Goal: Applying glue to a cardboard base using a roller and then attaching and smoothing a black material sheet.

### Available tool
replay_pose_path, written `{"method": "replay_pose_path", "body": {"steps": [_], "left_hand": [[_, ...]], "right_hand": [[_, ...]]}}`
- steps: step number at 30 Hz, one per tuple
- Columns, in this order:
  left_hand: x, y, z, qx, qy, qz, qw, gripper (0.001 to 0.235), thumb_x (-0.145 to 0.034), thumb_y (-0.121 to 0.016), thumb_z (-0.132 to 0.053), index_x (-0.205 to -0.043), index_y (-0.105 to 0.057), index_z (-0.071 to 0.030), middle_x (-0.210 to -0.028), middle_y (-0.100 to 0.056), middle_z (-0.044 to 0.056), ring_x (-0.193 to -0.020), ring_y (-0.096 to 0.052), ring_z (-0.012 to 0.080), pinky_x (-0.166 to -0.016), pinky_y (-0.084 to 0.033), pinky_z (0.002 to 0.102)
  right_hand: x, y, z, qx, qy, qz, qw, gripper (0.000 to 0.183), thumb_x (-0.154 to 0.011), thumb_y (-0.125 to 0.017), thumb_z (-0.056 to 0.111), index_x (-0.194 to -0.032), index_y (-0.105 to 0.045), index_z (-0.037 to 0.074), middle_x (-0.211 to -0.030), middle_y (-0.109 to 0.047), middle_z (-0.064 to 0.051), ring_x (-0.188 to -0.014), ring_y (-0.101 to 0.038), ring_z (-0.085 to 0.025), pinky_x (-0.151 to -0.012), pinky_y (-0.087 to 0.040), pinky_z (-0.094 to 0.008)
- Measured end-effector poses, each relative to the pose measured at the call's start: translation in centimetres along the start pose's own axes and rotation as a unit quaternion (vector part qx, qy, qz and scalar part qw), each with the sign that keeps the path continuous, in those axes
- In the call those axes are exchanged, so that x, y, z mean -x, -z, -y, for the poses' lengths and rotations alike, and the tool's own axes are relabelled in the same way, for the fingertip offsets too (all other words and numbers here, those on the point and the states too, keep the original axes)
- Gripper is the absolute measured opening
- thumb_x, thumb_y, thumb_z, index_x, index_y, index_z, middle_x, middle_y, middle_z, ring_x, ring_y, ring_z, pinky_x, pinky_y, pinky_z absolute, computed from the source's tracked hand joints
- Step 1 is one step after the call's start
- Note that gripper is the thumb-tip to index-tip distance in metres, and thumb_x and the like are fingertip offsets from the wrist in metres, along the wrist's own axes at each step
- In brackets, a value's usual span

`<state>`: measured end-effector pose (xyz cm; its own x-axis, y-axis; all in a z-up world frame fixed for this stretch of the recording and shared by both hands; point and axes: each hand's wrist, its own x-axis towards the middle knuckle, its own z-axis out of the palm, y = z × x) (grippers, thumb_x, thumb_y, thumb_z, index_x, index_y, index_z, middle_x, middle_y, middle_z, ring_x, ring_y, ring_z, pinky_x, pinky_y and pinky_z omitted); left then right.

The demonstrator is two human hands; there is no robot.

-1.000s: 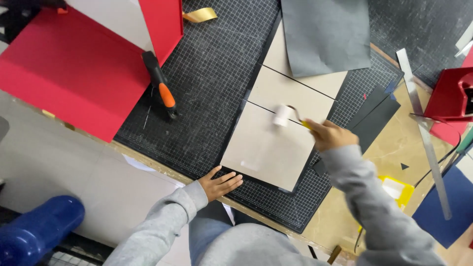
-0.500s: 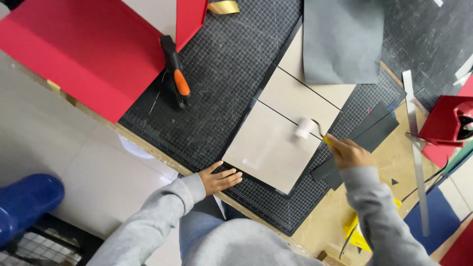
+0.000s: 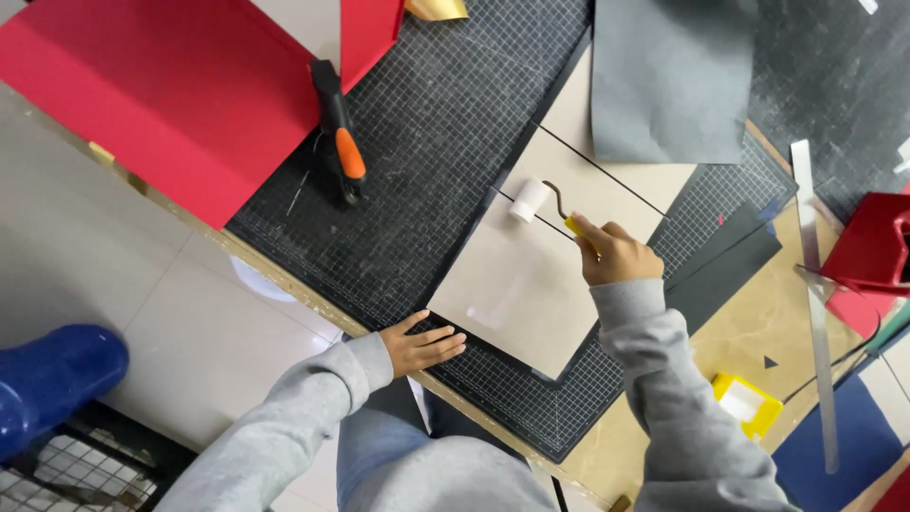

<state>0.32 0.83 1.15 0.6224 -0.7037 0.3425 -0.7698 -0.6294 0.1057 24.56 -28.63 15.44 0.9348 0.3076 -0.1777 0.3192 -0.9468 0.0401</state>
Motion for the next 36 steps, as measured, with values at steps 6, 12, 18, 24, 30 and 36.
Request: {"method": "replay_pose_path", "body": {"steps": [6,12,18,24,30,36], "left_hand": [[0.2,-0.5,-0.4,-0.006,0.007,-0.009,1.0,0.047,-0.106,-0.042,-0.019,-0.152,-0.04,-0.022,-0.163,-0.037,-0.004,-0.147,-0.038,0.0156,-0.123,-0.03,0.053],[0.2,-0.2,-0.2,-0.015,0.004,-0.021,1.0,0.047,-0.106,-0.043,-0.02,-0.153,-0.04,-0.022,-0.161,-0.038,-0.004,-0.147,-0.038,0.0159,-0.122,-0.03,0.055],[0.2,-0.7,-0.3,0.003,0.008,-0.028,1.0,0.043,-0.107,-0.042,-0.019,-0.15,-0.043,-0.022,-0.161,-0.039,-0.004,-0.145,-0.04,0.0154,-0.121,-0.032,0.053],[0.1,-0.7,-0.3,-0.007,0.011,-0.028,1.0,0.045,-0.106,-0.042,-0.021,-0.15,-0.043,-0.023,-0.161,-0.039,-0.005,-0.146,-0.039,0.0149,-0.122,-0.03,0.053],[0.2,-0.8,-0.5,-0.009,0.016,-0.015,1.0,0.045,-0.105,-0.042,-0.022,-0.15,-0.043,-0.025,-0.16,-0.039,-0.007,-0.146,-0.038,0.0135,-0.123,-0.03,0.052],[0.1,-0.4,-0.4,-0.007,0.019,-0.032,0.999,0.045,-0.106,-0.042,-0.02,-0.151,-0.043,-0.025,-0.159,-0.039,-0.006,-0.146,-0.038,0.0139,-0.123,-0.03,0.052]], "right_hand": [[-2.0,1.3,3.0,-0.029,0.009,0.001,1.0,0.03,-0.095,-0.062,0.042,-0.123,-0.069,0.05,-0.093,-0.07,0.003,-0.076,-0.074,-0.036,-0.073,-0.061,-0.05],[-2.8,2.6,3.5,-0.021,0.013,0.035,0.999,0.029,-0.096,-0.061,0.045,-0.123,-0.068,0.051,-0.094,-0.072,0.002,-0.079,-0.074,-0.037,-0.076,-0.061,-0.051],[1.0,1.5,-1.8,0.02,-0.006,0.019,1.0,0.032,-0.097,-0.063,0.041,-0.126,-0.067,0.054,-0.09,-0.071,0.007,-0.073,-0.074,-0.032,-0.071,-0.061,-0.045],[9.3,-2.3,-14.7,0.041,-0.064,0.095,0.993,0.035,-0.1,-0.06,0.04,-0.133,-0.066,0.051,-0.091,-0.073,0.001,-0.074,-0.075,-0.033,-0.072,-0.062,-0.047],[9.6,-3.9,-14.5,-0.142,-0.091,-0.003,0.986,0.035,-0.096,-0.073,0.035,-0.128,-0.072,0.048,-0.086,-0.073,0.0,-0.076,-0.071,-0.032,-0.067,-0.052,-0.046],[6.8,2.1,3.6,-0.059,-0.005,0.042,0.997,0.026,-0.093,-0.064,0.044,-0.118,-0.072,0.049,-0.088,-0.074,0.008,-0.068,-0.072,-0.031,-0.07,-0.06,-0.045]]}}
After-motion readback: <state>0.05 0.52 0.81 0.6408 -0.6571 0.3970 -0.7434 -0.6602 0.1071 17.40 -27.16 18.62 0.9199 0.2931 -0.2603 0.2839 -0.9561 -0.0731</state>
